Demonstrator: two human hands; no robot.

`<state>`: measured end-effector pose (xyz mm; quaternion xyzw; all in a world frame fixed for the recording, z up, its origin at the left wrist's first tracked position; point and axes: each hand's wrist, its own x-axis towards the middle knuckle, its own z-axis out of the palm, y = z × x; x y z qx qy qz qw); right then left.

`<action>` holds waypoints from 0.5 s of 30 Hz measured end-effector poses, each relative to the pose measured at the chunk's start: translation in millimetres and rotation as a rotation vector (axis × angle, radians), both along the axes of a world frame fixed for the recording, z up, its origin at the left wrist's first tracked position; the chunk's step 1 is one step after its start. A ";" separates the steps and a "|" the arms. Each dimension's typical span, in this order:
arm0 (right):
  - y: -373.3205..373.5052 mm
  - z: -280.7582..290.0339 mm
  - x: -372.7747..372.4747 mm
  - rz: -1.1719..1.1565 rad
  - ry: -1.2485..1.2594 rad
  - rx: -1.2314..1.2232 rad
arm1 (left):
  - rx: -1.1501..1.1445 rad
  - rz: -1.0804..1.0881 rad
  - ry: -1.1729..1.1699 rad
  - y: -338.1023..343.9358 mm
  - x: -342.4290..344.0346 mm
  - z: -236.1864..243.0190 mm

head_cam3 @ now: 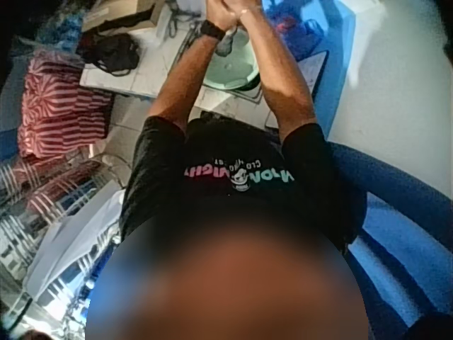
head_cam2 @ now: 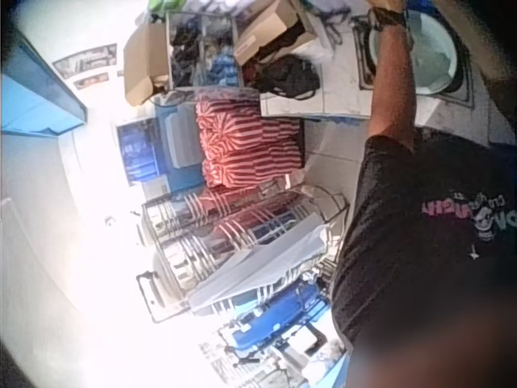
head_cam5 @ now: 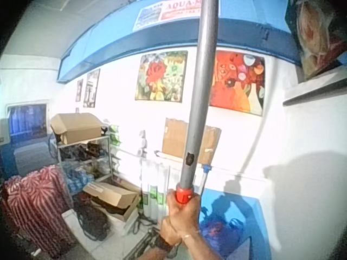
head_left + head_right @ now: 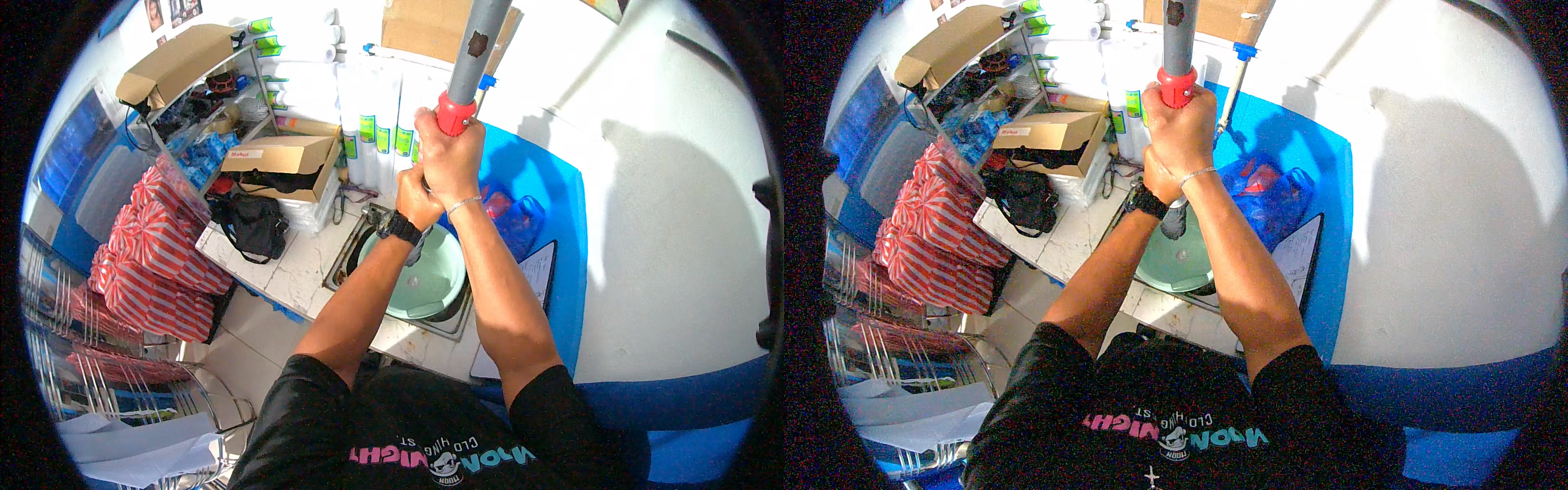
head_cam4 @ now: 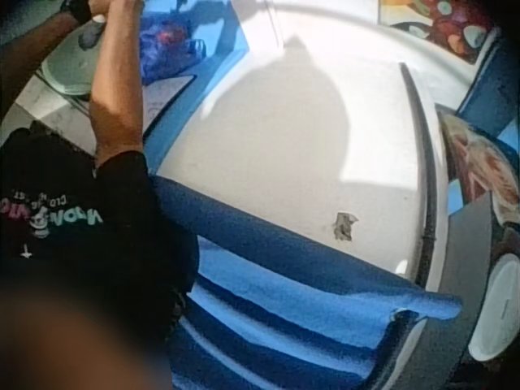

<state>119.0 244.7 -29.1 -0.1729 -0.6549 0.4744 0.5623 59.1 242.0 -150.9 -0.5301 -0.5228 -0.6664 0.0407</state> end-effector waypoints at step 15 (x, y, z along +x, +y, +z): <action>1.8 -3.2 5.7 -0.021 -0.012 -0.021 | 0.003 -0.015 0.012 0.9 5.8 -3.2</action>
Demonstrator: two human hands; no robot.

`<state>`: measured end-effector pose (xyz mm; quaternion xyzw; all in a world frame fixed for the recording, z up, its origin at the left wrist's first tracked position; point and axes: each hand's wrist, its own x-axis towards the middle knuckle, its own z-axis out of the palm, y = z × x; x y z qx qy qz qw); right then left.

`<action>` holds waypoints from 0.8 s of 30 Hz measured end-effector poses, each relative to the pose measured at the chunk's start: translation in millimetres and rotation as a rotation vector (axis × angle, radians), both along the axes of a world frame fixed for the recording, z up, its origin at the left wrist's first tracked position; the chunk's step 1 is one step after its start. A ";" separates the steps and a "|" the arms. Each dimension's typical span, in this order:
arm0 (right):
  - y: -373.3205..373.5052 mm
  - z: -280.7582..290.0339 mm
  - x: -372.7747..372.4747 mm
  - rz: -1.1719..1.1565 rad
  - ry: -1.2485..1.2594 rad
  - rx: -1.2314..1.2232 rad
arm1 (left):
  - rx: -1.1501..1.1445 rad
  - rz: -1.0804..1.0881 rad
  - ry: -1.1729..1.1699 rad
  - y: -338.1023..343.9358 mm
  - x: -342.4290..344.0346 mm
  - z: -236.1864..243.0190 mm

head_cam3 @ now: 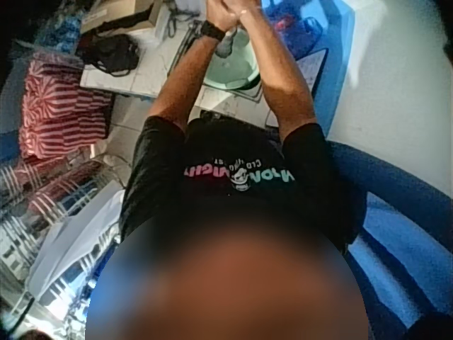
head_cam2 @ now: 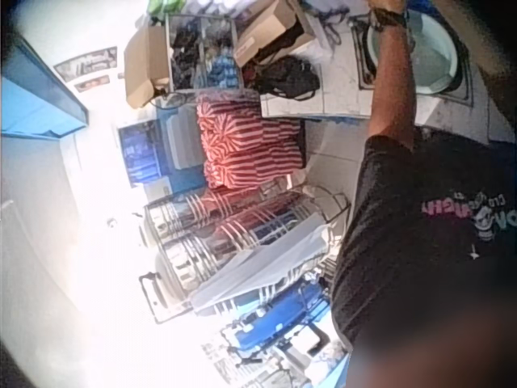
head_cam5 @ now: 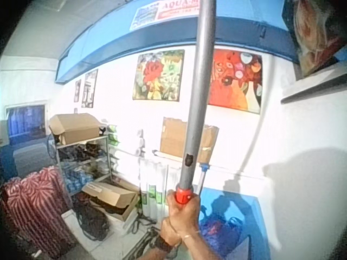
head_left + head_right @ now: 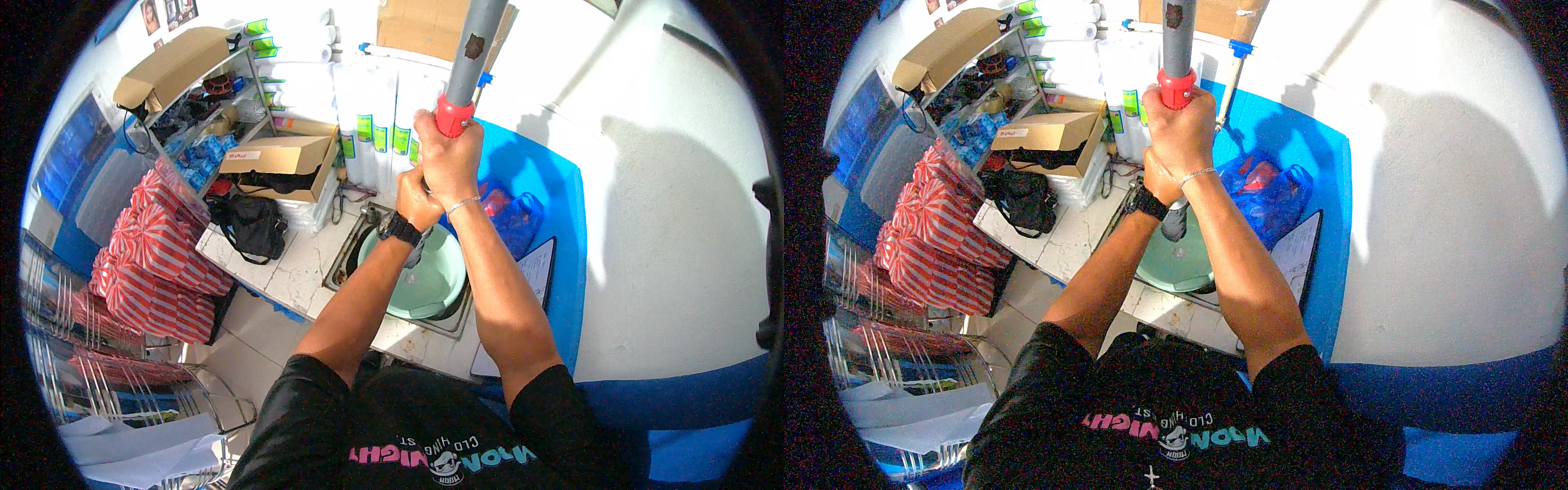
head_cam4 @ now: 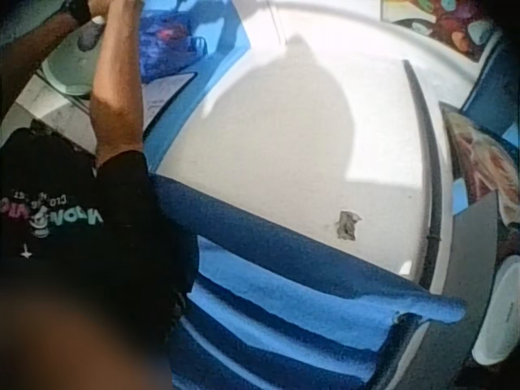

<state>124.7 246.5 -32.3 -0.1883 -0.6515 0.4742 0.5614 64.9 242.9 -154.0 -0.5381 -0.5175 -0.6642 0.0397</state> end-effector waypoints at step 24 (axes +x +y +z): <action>-2.8 -8.0 -13.6 0.037 0.006 -0.003 | -0.016 -0.026 -0.050 -12.6 -10.9 -3.3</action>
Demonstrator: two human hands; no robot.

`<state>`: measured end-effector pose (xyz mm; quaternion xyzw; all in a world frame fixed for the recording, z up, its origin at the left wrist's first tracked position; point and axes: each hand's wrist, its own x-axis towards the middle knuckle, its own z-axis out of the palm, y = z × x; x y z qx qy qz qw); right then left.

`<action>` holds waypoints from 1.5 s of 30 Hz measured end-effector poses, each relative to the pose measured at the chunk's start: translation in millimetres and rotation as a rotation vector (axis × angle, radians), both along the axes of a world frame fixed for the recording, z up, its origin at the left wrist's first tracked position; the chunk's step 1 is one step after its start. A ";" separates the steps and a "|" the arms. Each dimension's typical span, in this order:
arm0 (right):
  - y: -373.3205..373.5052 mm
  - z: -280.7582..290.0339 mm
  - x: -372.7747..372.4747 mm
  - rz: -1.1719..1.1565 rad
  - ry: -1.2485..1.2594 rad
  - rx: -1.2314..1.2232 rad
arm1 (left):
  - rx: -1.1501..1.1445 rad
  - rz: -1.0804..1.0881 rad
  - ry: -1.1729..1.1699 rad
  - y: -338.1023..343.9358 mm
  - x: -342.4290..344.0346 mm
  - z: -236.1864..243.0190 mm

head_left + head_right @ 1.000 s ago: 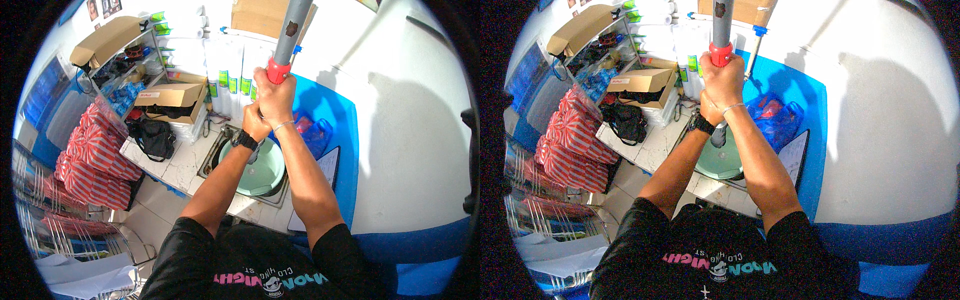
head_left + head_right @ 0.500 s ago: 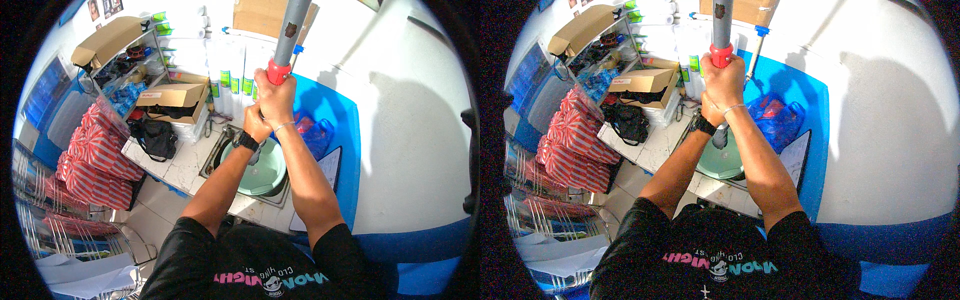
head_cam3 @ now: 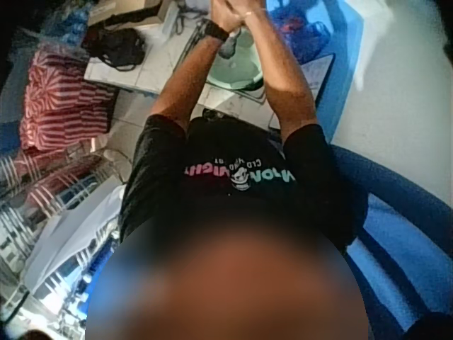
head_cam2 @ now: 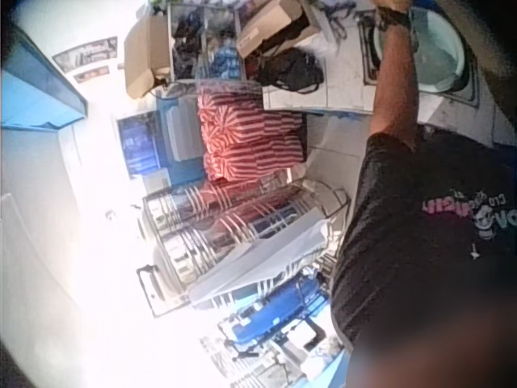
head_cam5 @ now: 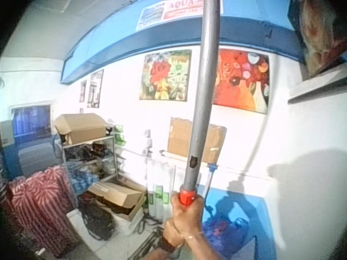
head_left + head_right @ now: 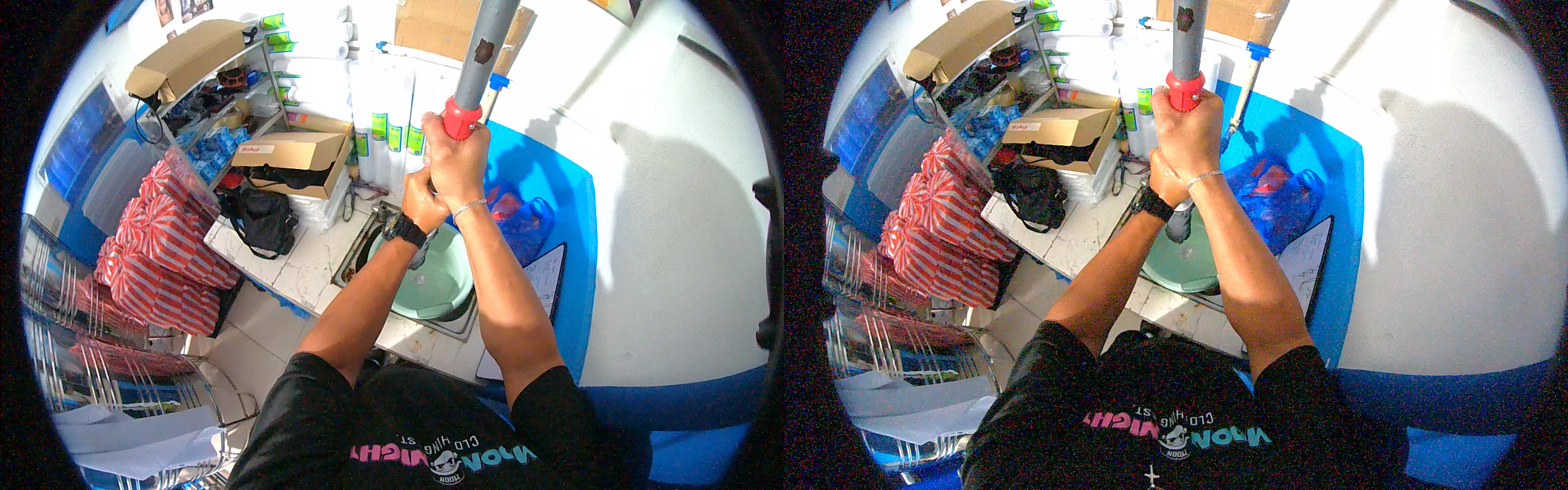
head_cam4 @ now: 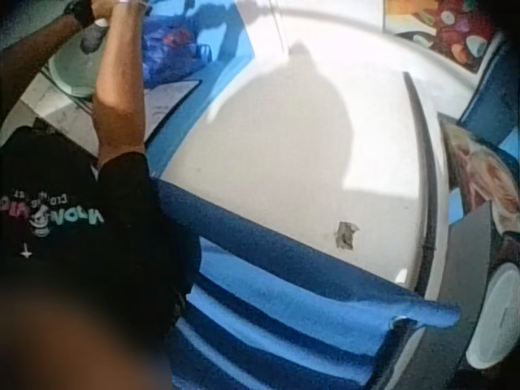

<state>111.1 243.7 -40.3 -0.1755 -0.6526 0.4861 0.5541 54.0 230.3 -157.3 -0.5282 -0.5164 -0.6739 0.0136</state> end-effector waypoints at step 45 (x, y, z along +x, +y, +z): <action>-114.6 95.4 -12.9 0.307 0.140 -0.059 | 0.199 -0.052 -0.543 -151.0 8.7 59.7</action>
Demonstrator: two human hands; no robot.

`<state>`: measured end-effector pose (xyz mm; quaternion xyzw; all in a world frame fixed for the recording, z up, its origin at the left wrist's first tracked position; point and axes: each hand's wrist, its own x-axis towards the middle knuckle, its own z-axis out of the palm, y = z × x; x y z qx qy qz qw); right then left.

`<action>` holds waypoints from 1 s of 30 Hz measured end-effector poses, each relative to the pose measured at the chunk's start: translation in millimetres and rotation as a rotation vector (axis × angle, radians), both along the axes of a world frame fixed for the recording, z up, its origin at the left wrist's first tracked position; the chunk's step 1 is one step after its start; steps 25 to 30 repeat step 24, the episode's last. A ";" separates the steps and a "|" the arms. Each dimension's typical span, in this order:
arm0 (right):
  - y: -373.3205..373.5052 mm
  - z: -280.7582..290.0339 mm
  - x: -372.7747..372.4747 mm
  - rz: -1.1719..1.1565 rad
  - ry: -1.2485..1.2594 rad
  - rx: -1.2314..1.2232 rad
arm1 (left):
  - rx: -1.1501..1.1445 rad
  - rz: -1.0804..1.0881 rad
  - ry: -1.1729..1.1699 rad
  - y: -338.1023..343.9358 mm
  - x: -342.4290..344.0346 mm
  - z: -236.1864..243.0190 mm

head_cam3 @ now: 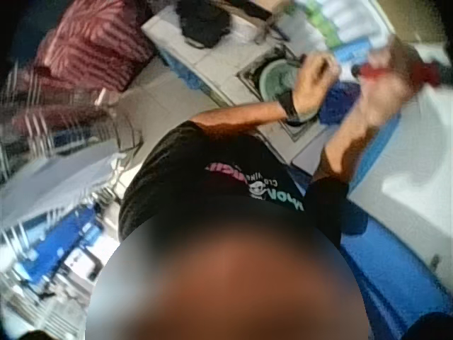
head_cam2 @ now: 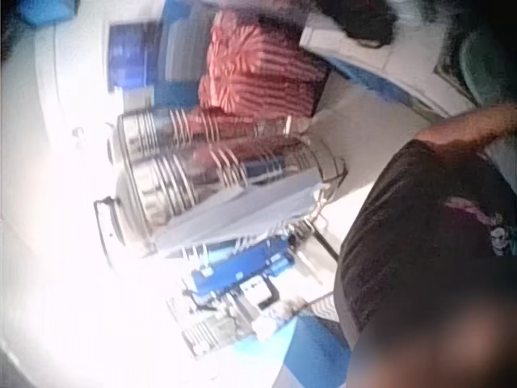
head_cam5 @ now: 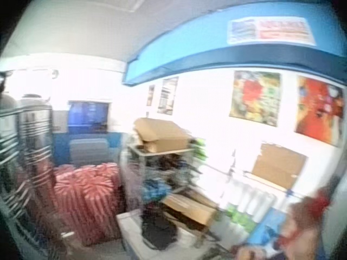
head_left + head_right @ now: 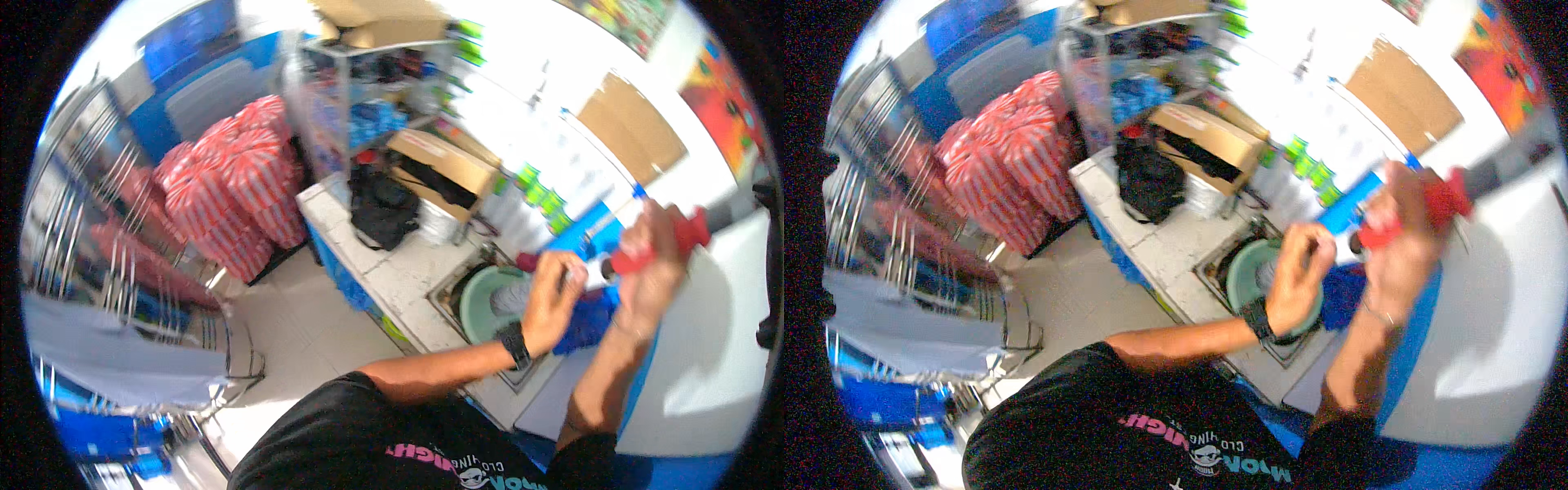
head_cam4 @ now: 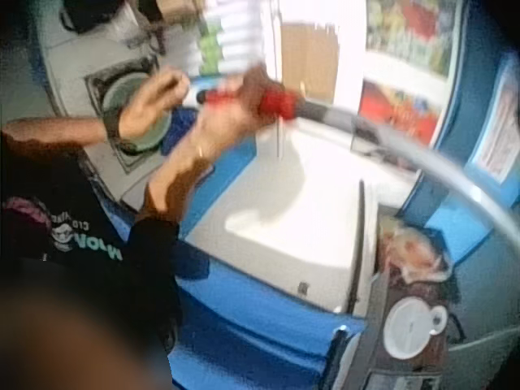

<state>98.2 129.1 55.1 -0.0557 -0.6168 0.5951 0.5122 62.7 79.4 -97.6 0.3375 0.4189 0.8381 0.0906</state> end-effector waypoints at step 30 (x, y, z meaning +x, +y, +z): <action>-347.7 -135.1 -181.0 1.471 -0.240 -0.273 | -0.944 0.891 -0.030 -438.8 -73.1 -218.5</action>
